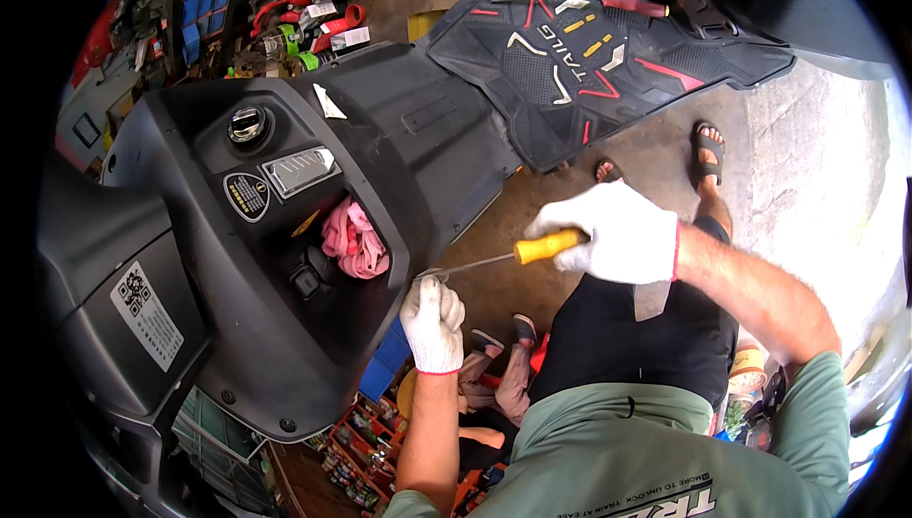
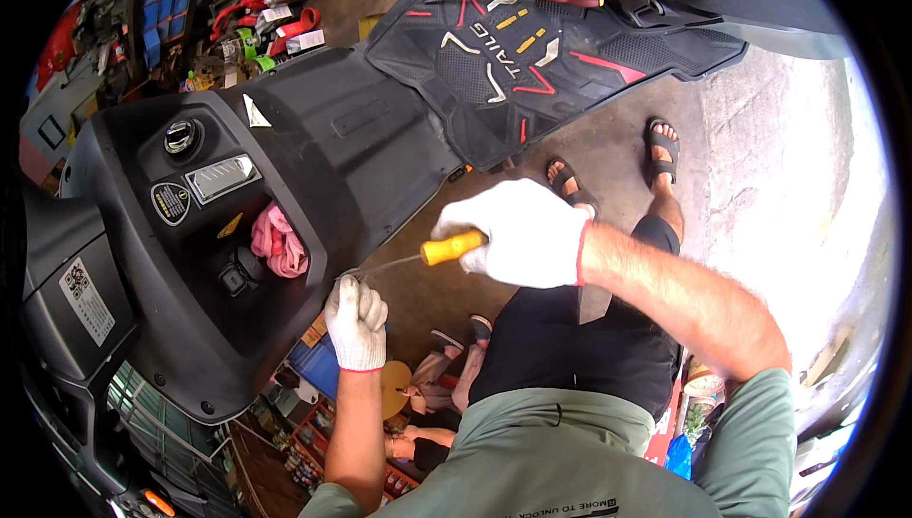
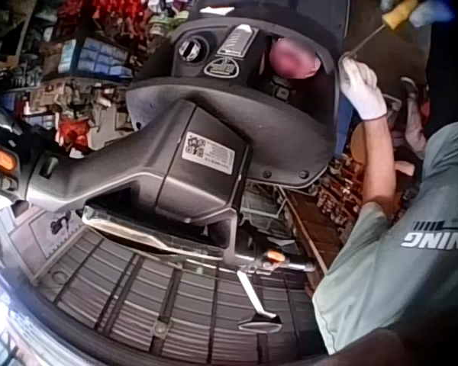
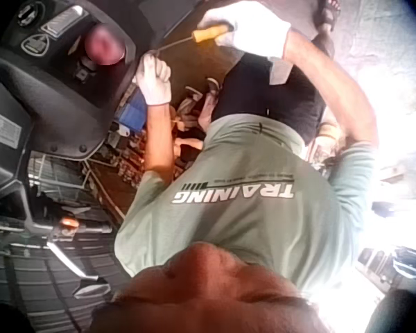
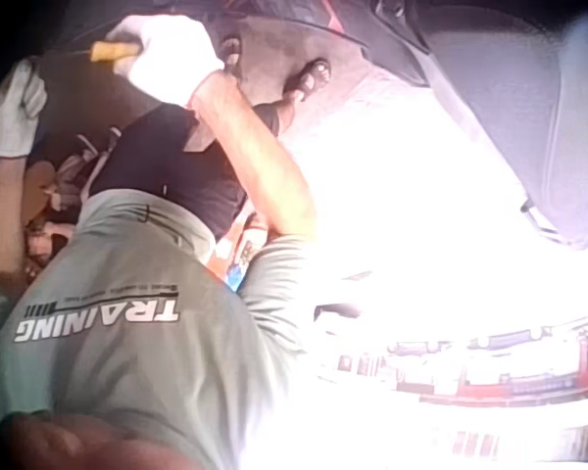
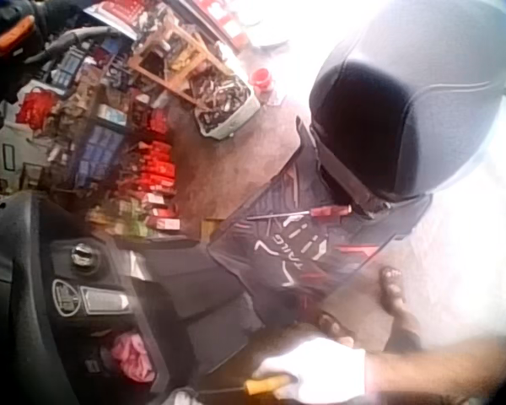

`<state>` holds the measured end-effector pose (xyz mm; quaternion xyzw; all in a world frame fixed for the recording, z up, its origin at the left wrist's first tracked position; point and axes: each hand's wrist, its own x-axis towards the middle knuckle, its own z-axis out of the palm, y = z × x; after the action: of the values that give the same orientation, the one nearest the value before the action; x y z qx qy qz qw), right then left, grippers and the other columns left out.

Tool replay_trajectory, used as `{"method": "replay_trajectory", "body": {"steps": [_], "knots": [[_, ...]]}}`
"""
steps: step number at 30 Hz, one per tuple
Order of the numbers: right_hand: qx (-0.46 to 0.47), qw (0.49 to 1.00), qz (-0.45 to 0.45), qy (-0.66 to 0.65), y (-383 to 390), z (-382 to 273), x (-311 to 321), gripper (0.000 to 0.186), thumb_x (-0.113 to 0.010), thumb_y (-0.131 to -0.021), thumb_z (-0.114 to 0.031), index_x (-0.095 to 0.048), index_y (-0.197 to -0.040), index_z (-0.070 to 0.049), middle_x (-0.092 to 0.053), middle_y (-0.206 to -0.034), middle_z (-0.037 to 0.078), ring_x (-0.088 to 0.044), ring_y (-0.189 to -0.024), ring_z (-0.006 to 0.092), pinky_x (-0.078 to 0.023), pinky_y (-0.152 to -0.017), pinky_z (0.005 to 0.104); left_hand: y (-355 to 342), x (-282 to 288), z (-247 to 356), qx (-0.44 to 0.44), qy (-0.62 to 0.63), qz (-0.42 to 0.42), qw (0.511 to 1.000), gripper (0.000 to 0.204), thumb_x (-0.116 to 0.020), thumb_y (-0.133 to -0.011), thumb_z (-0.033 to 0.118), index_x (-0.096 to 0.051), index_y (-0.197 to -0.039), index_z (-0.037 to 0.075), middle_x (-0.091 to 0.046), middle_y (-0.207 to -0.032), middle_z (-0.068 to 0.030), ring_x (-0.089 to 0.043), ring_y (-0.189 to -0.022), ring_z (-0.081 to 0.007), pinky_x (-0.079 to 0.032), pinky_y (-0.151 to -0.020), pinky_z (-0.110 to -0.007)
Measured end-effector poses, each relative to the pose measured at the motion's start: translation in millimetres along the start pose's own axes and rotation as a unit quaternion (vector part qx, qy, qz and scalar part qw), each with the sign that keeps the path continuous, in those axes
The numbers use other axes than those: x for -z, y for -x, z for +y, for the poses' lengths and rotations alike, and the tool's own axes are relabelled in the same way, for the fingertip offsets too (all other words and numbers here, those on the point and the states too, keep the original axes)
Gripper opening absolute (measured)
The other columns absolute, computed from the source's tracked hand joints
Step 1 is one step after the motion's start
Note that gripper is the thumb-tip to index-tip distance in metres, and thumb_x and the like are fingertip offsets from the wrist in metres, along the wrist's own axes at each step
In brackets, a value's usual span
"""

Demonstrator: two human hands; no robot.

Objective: The person unscrews screws from the front body panel of a scooter using a screwdriver and then detaches the plastic panel from the frame by hand.

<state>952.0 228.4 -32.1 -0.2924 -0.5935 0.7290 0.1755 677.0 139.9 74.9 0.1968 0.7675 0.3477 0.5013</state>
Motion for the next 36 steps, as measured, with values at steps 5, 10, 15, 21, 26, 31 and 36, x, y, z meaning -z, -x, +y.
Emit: {"method": "replay_trajectory", "body": {"steps": [5, 10, 15, 21, 26, 31, 36], "knots": [[0.061, 0.997, 0.015, 0.043, -18, 1, 15, 0.033, -0.072, -0.079, -0.018, -0.069, -0.111, -0.01, -0.071, -0.095, 0.013, -0.068, -0.092, 0.0318, -0.053, -0.082, 0.0424, 1, -4, 4, 0.015, -0.002, 0.007, 1.0, 0.022, -0.057, -0.103, 0.026, -0.057, -0.092, 0.006, -0.024, -0.055, 0.0076, -0.019, -0.044, -0.0047, -0.016, -0.042, -0.024], [0.091, 0.987, 0.067, 0.114, -3, -11, 7, 0.031, -0.071, -0.08, -0.017, -0.068, -0.11, -0.012, -0.071, -0.092, 0.012, -0.069, -0.088, 0.0311, -0.053, -0.079, 0.0421, 0, 1, 0, 0.005, 0.024, -0.007, 1.0, 0.021, -0.057, -0.103, 0.026, -0.059, -0.095, 0.007, -0.025, -0.056, 0.0074, -0.02, -0.044, -0.005, -0.016, -0.042, -0.024], [0.063, 0.996, 0.067, 0.016, 2, 3, -10, 0.033, -0.07, -0.08, -0.016, -0.067, -0.112, -0.011, -0.07, -0.09, 0.014, -0.068, -0.086, 0.0327, -0.053, -0.078, 0.0426, 3, -4, 4, 0.014, 0.026, -0.002, 1.0, 0.019, -0.056, -0.103, 0.024, -0.056, -0.091, 0.009, -0.026, -0.057, 0.0071, -0.02, -0.044, -0.0049, -0.017, -0.042, -0.024], [0.048, 0.989, 0.126, 0.064, 17, 5, -36, 0.034, -0.071, -0.08, -0.023, -0.068, -0.113, -0.014, -0.068, -0.086, 0.007, -0.068, -0.081, 0.0292, -0.05, -0.078, 0.0423, 0, -1, 2, 0.004, 0.028, -0.012, 1.0, 0.018, -0.056, -0.103, 0.022, -0.057, -0.095, 0.007, -0.025, -0.056, 0.007, -0.02, -0.044, -0.0047, -0.017, -0.042, -0.024], [0.025, 0.989, 0.13, -0.069, 19, 25, -64, 0.032, -0.071, -0.082, -0.023, -0.068, -0.113, -0.022, -0.067, -0.083, 0.002, -0.069, -0.078, 0.0239, -0.039, -0.075, 0.0515, 0, 6, -2, -0.003, 0.04, -0.02, 0.999, 0.019, -0.055, -0.104, 0.019, -0.063, -0.104, 0.001, -0.028, -0.057, 0.0063, -0.022, -0.046, -0.0047, -0.019, -0.043, -0.023], [0.024, 0.988, 0.149, 0.034, 27, 11, -62, 0.032, -0.071, -0.081, -0.019, -0.067, -0.113, -0.016, -0.068, -0.086, 0.007, -0.069, -0.082, 0.0265, -0.045, -0.081, 0.0417, -1, 7, -3, -0.009, 0.036, -0.024, 0.999, 0.019, -0.055, -0.104, 0.019, -0.063, -0.103, 0.002, -0.028, -0.057, 0.0063, -0.022, -0.045, -0.0047, -0.019, -0.043, -0.024], [0.032, 0.996, 0.077, -0.025, 9, 16, -31, 0.036, -0.072, -0.08, -0.018, -0.067, -0.114, -0.009, -0.071, -0.094, 0.015, -0.069, -0.089, 0.031, -0.053, -0.081, 0.039, 0, 1, 0, -0.002, 0.011, -0.013, 1.0, 0.021, -0.055, -0.104, 0.021, -0.053, -0.087, 0.009, -0.026, -0.057, 0.0069, -0.02, -0.045, -0.0047, -0.017, -0.043, -0.024]]}}
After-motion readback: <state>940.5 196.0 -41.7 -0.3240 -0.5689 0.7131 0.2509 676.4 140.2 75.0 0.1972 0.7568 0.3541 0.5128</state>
